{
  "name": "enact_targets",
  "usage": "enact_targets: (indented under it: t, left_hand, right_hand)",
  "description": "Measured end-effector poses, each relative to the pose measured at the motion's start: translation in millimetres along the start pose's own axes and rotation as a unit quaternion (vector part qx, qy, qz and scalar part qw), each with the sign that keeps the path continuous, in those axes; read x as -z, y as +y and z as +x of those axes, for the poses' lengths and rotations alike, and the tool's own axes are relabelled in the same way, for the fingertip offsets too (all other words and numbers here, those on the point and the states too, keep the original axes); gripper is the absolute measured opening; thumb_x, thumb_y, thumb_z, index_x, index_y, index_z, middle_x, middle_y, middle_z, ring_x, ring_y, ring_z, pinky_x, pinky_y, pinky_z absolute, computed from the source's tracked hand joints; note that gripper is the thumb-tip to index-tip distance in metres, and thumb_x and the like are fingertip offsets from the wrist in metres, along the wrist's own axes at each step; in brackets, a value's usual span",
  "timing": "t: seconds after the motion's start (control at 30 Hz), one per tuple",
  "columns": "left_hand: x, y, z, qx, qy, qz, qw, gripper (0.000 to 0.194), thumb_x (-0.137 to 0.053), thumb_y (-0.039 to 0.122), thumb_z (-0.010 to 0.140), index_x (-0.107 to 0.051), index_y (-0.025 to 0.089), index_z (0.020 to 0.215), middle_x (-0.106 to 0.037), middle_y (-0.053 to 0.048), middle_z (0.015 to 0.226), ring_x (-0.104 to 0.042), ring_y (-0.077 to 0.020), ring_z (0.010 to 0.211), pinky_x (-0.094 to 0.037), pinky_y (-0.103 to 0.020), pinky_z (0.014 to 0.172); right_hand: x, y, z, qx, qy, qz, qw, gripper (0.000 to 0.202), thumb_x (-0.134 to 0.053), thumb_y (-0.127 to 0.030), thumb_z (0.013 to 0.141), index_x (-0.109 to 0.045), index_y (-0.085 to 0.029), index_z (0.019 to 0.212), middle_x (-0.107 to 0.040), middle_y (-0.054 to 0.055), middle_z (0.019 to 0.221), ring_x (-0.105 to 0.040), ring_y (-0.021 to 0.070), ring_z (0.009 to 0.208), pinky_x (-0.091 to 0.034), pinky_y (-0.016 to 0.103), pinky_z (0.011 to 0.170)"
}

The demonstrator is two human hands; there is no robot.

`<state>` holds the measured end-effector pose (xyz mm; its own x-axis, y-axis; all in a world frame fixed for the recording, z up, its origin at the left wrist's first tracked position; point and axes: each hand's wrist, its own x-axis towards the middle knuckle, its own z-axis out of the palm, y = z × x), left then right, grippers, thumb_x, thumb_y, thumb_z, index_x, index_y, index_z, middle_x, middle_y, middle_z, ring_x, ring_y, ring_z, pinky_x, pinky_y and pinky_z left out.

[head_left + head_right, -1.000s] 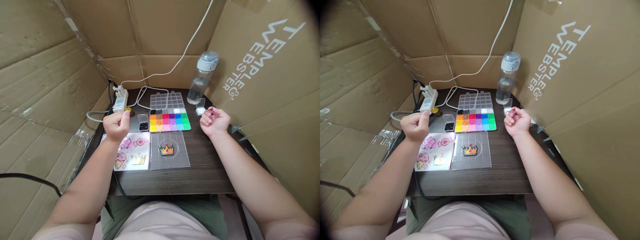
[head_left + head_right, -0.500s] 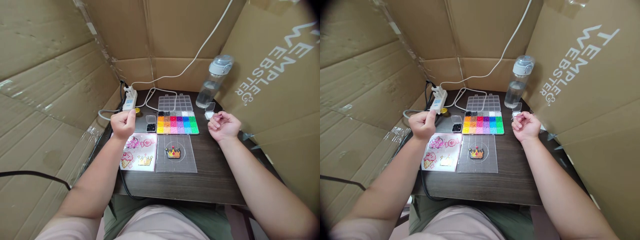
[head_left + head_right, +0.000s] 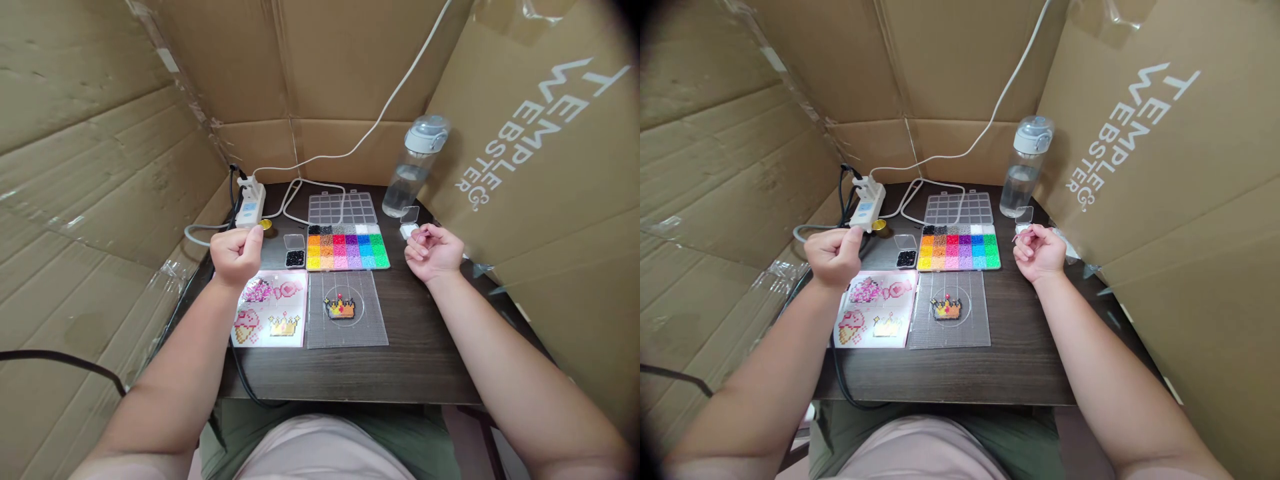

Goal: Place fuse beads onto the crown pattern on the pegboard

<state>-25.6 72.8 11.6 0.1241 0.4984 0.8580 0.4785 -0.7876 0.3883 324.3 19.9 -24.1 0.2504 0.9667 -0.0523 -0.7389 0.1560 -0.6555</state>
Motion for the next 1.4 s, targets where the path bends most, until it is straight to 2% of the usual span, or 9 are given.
enact_targets:
  t: [0.1, 0.27, 0.37, 0.77, 0.97, 1.03, 1.1, 1.27, 1.4]
  left_hand:
    - [0.0, -2, 0, 0.001, 0.003, 0.005, 1.0, 0.051, -0.058, 0.015, 0.079, -0.02, 0.015, 0.046, -0.017, 0.004, 0.045, -0.018, -0.0053, 0.041, -0.014, -0.029, 0.042]
    - [-1.1, -3, -1, 0.003, 0.001, 0.007, 1.0, 0.051, -0.058, 0.015, 0.08, -0.02, 0.015, 0.046, -0.018, 0.004, 0.046, -0.018, -0.0054, 0.041, -0.014, -0.029, 0.041]
    - [-1.5, -3, -1, 0.004, 0.0, 0.006, 1.0, 0.051, -0.057, 0.016, 0.08, -0.02, 0.015, 0.046, -0.018, 0.004, 0.045, -0.018, -0.0056, 0.041, -0.014, -0.03, 0.042]
    - [-6.2, -4, -4, 0.018, -0.005, 0.009, 1.0, 0.053, -0.056, 0.024, 0.085, -0.023, 0.015, 0.044, -0.02, 0.003, 0.044, -0.02, -0.0059, 0.041, -0.016, -0.031, 0.043]
    - [-10.1, -3, -8, 0.024, 0.01, 0.012, 1.0, 0.053, -0.054, 0.028, 0.088, -0.025, 0.016, 0.045, -0.022, 0.003, 0.044, -0.022, -0.0063, 0.042, -0.018, -0.031, 0.045]
    - [-10.7, -4, -11, 0.015, -0.004, 0.015, 1.0, 0.052, -0.053, 0.027, 0.088, -0.025, 0.016, 0.046, -0.025, 0.003, 0.044, -0.025, -0.0064, 0.042, -0.019, -0.03, 0.045]
    - [-11.3, -4, -13, 0.008, -0.014, 0.021, 1.0, 0.051, -0.053, 0.026, 0.088, -0.023, 0.016, 0.048, -0.025, 0.003, 0.045, -0.025, -0.0068, 0.043, -0.019, -0.03, 0.046]
    - [-11.5, -3, -16, -0.002, -0.015, 0.032, 0.999, 0.051, -0.052, 0.025, 0.088, -0.019, 0.017, 0.051, -0.021, 0.004, 0.046, -0.021, -0.0072, 0.043, -0.019, -0.031, 0.046]
    - [-10.2, -1, -14, -0.004, -0.014, 0.029, 0.999, 0.051, -0.052, 0.025, 0.089, -0.019, 0.017, 0.05, -0.022, 0.004, 0.046, -0.021, -0.0077, 0.043, -0.018, -0.032, 0.046]
  right_hand:
    - [0, -1, 0, -0.005, -0.003, -0.002, 1.0, 0.016, -0.063, -0.018, 0.07, -0.053, -0.016, 0.058, -0.048, -0.004, 0.048, -0.033, 0.0026, 0.031, -0.027, 0.013, 0.026]
    - [1, -1, 3, -0.008, 0.003, -0.007, 1.0, 0.01, -0.071, -0.022, 0.075, -0.063, -0.016, 0.076, -0.054, -0.004, 0.055, -0.038, 0.0014, 0.035, -0.033, 0.01, 0.03]
    - [2, -2, 6, -0.01, 0.012, -0.008, 1.0, 0.011, -0.072, -0.021, 0.076, -0.063, -0.016, 0.078, -0.056, -0.004, 0.058, -0.039, 0.0007, 0.036, -0.035, 0.01, 0.032]
    - [4, -9, 8, 0.014, 0.057, 0.001, 0.998, 0.011, -0.057, -0.014, 0.087, -0.062, -0.015, 0.076, -0.057, -0.002, 0.06, -0.037, 0.0008, 0.038, -0.036, 0.009, 0.034]
    - [7, -11, 9, 0.025, 0.073, 0.004, 0.997, 0.023, -0.048, -0.021, 0.09, -0.062, -0.016, 0.073, -0.057, 0.002, 0.062, -0.041, 0.0049, 0.042, -0.039, 0.014, 0.036]
    - [8, -10, 9, 0.042, 0.083, -0.003, 0.996, 0.025, -0.045, -0.019, 0.089, -0.061, -0.013, 0.07, -0.061, 0.008, 0.067, -0.043, 0.0063, 0.043, -0.04, 0.016, 0.036]
    - [10, -8, 10, 0.048, 0.084, 0.007, 0.995, 0.026, -0.043, -0.014, 0.088, -0.06, -0.011, 0.068, -0.062, 0.011, 0.068, -0.038, 0.0044, 0.04, -0.037, 0.014, 0.033]
    - [17, -6, 14, 0.034, 0.078, 0.025, 0.996, 0.022, -0.042, -0.007, 0.085, -0.063, -0.008, 0.08, -0.051, 0.002, 0.06, -0.029, 0.0014, 0.033, -0.029, 0.011, 0.03]
    - [18, -8, 13, 0.031, 0.08, 0.036, 0.996, 0.014, -0.047, -0.006, 0.077, -0.059, -0.012, 0.072, -0.048, 0.0, 0.059, -0.027, 0.0016, 0.033, -0.028, 0.012, 0.028]
